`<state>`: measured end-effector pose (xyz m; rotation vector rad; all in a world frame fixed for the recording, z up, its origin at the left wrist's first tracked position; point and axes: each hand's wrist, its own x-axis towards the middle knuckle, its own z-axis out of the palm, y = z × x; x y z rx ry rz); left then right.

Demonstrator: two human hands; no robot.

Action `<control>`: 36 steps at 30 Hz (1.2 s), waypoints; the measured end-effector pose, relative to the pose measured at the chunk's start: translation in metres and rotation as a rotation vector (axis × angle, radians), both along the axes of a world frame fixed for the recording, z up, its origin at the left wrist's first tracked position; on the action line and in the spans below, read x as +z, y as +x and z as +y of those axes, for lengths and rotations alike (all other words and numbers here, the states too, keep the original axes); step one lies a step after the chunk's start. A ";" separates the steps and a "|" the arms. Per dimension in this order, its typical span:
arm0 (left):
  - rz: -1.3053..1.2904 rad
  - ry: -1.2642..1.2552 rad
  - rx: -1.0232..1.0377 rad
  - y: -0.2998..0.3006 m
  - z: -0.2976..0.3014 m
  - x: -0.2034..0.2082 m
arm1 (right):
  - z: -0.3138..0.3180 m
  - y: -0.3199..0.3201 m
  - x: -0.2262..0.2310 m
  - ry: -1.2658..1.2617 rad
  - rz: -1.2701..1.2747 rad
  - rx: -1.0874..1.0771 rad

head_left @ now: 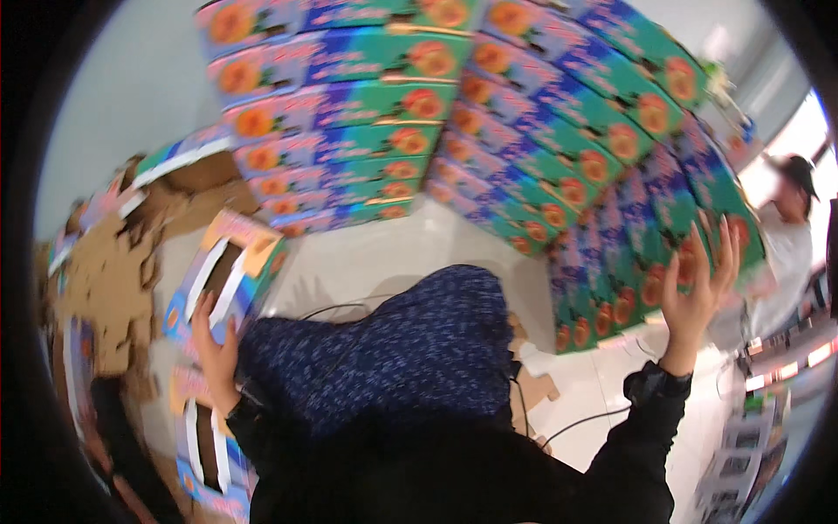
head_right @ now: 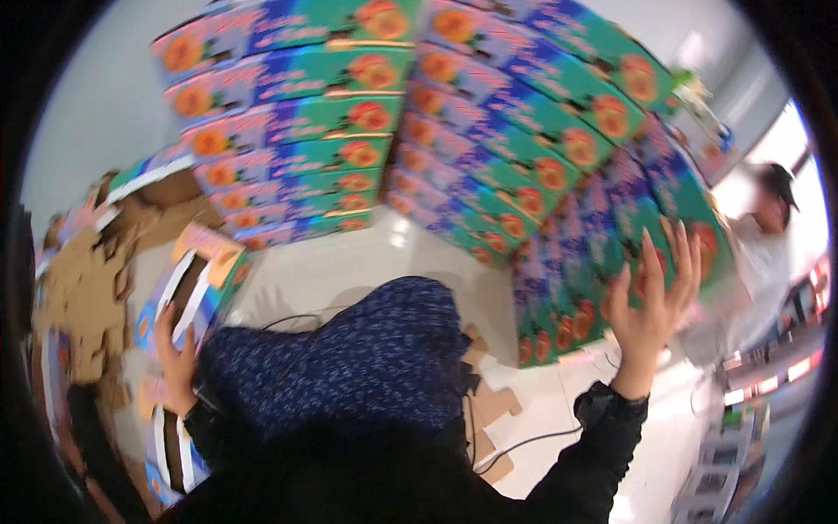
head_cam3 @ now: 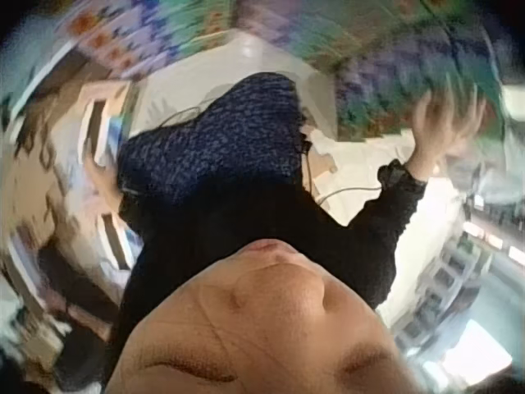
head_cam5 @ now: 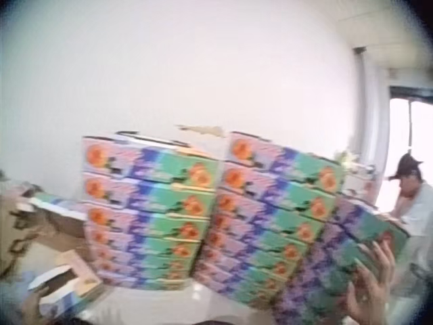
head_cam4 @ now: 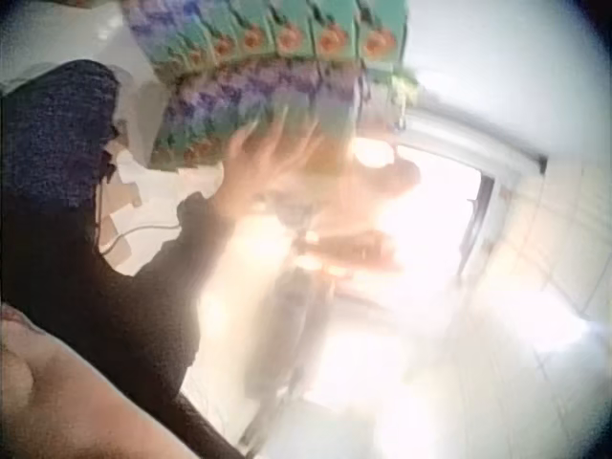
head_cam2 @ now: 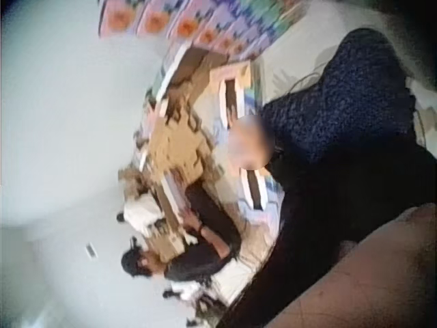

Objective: Folding and stacking cardboard fruit boxes.

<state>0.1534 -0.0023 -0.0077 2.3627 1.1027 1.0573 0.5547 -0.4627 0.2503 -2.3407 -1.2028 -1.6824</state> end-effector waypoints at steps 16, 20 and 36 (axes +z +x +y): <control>0.463 -0.894 1.057 -0.192 -0.090 -0.110 | 0.240 -0.071 -0.173 -0.314 0.708 0.997; 0.515 -0.758 0.862 -0.181 -0.094 -0.111 | 0.264 -0.101 -0.215 -0.361 0.844 1.130; 0.612 -0.374 0.794 -0.134 -0.084 -0.138 | 0.236 -0.127 -0.279 -0.313 1.173 1.033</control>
